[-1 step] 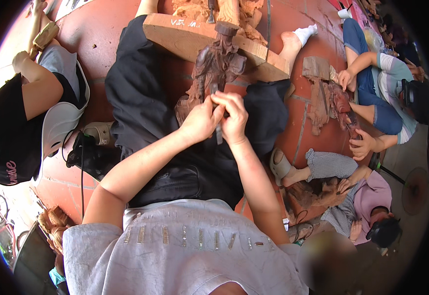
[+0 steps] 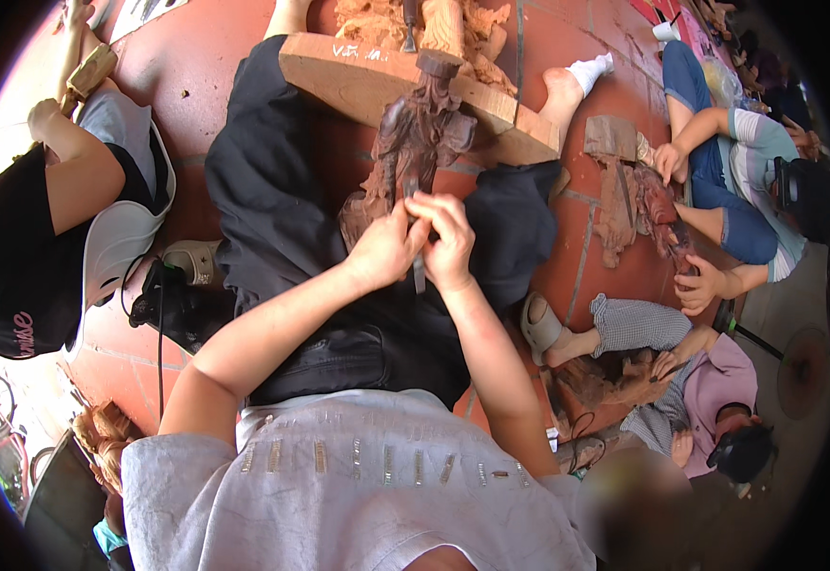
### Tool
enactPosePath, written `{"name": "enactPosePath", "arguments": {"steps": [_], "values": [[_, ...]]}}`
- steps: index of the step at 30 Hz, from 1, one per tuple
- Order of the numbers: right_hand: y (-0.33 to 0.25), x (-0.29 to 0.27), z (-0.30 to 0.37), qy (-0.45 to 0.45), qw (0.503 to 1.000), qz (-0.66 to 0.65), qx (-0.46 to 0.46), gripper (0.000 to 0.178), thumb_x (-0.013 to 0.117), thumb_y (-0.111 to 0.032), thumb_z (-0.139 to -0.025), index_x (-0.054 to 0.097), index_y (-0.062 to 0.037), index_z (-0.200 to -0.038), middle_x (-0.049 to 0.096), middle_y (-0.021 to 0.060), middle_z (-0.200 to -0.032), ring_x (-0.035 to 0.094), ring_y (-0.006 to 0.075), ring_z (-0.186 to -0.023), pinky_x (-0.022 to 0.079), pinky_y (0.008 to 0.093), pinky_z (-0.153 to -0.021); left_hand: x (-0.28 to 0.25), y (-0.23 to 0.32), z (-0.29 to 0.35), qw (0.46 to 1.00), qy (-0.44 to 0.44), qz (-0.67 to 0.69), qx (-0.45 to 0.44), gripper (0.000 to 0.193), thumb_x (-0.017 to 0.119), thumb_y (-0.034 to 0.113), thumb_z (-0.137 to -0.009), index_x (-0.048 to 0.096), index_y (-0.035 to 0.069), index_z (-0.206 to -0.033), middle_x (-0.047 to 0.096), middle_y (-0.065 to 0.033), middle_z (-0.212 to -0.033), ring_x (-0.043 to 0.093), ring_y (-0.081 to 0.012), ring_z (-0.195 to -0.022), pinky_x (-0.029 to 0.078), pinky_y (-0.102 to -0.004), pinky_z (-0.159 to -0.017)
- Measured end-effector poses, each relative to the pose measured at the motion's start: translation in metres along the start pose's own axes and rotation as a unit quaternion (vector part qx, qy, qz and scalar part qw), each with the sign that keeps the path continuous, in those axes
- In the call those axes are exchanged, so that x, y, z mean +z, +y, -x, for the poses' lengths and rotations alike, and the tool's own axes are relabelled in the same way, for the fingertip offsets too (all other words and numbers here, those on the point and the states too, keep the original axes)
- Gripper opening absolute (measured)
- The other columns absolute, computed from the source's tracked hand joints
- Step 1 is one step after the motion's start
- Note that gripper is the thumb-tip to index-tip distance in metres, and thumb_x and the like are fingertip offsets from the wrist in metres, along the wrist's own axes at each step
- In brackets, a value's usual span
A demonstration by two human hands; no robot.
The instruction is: The person sits on the floor and carves a dark piece of wood using a small knife. They hold the wood with one hand and carefully shape it with the other, occasionally rotating the piece to access different sides.
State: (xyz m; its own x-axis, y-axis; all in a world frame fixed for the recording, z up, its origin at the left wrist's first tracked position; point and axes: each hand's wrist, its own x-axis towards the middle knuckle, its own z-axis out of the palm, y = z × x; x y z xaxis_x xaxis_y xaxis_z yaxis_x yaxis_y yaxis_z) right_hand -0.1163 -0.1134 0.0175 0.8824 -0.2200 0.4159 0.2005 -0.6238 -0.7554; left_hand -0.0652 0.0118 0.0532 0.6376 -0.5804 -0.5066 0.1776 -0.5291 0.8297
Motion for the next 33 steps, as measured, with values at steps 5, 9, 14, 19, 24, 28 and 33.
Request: {"name": "enactPosePath", "arguments": {"steps": [5,9,14,19,24,28,33], "values": [[-0.006,-0.014,-0.003,-0.045,0.999,-0.005,-0.005,0.031,0.07,0.004,-0.064,0.069,-0.0081,-0.093,0.068,0.0065,-0.095,0.062,0.0275,-0.09,0.049,0.0386,-0.084,-0.01,0.019,0.009,0.998,-0.059,0.006,-0.036,0.049,0.046,0.036,-0.097,0.047,-0.011,-0.11,0.064,-0.019,-0.065,0.064,-0.0262,-0.049,0.053,-0.0372,-0.052],[-0.011,-0.009,-0.017,0.009,1.0,0.013,0.011,0.026,0.068,0.002,-0.069,0.069,-0.0057,-0.093,0.068,0.0088,-0.097,0.063,0.028,-0.091,0.05,0.0359,-0.082,-0.008,0.018,-0.006,1.0,0.006,-0.006,0.023,0.047,0.049,0.035,-0.095,0.051,-0.01,-0.105,0.065,-0.0229,-0.069,0.066,-0.034,-0.058,0.054,-0.0426,-0.06],[-0.008,-0.014,0.012,-0.072,0.997,-0.001,0.04,0.029,0.068,0.006,-0.07,0.07,-0.0057,-0.096,0.068,0.0097,-0.098,0.065,0.0269,-0.093,0.052,0.0341,-0.082,-0.001,-0.007,0.005,0.995,-0.04,-0.092,0.01,0.052,0.048,0.04,-0.097,0.051,-0.01,-0.107,0.065,-0.0166,-0.066,0.064,-0.0227,-0.048,0.052,-0.0353,-0.049],[-0.011,-0.011,-0.028,-0.006,0.999,0.038,0.002,0.031,0.067,0.005,-0.07,0.069,-0.0044,-0.099,0.068,0.0113,-0.103,0.065,0.0283,-0.094,0.052,0.0345,-0.082,-0.01,0.002,-0.021,0.984,0.06,-0.137,0.095,0.046,0.048,0.039,-0.097,0.053,-0.007,-0.099,0.065,-0.019,-0.065,0.066,-0.0283,-0.055,0.052,-0.0402,-0.056],[-0.014,-0.012,0.01,-0.078,0.996,0.002,0.047,0.033,0.068,0.008,-0.068,0.069,-0.0058,-0.098,0.067,0.0095,-0.101,0.064,0.0268,-0.096,0.051,0.035,-0.084,-0.009,-0.004,0.006,0.993,-0.095,-0.051,-0.054,0.047,0.047,0.041,-0.098,0.056,-0.005,-0.099,0.063,-0.012,-0.065,0.063,-0.019,-0.047,0.051,-0.0312,-0.045],[-0.014,-0.018,-0.028,-0.016,1.0,0.003,0.011,0.032,0.066,0.005,-0.069,0.068,-0.0068,-0.099,0.067,0.0085,-0.102,0.062,0.0296,-0.094,0.049,0.0371,-0.082,-0.018,0.024,-0.008,1.0,-0.018,-0.017,0.018,0.045,0.047,0.038,-0.098,0.052,-0.006,-0.097,0.061,-0.0097,-0.059,0.062,-0.0178,-0.046,0.047,-0.0307,-0.041],[-0.014,-0.008,0.01,-0.045,0.998,0.012,0.034,0.029,0.068,0.005,-0.07,0.069,-0.0059,-0.097,0.067,0.0098,-0.102,0.064,0.0279,-0.096,0.051,0.0355,-0.084,0.0,0.0,0.009,0.997,-0.046,0.017,-0.053,0.041,0.043,0.035,-0.1,0.05,-0.004,-0.105,0.062,-0.01,-0.064,0.061,-0.018,-0.046,0.049,-0.0298,-0.04]]}}
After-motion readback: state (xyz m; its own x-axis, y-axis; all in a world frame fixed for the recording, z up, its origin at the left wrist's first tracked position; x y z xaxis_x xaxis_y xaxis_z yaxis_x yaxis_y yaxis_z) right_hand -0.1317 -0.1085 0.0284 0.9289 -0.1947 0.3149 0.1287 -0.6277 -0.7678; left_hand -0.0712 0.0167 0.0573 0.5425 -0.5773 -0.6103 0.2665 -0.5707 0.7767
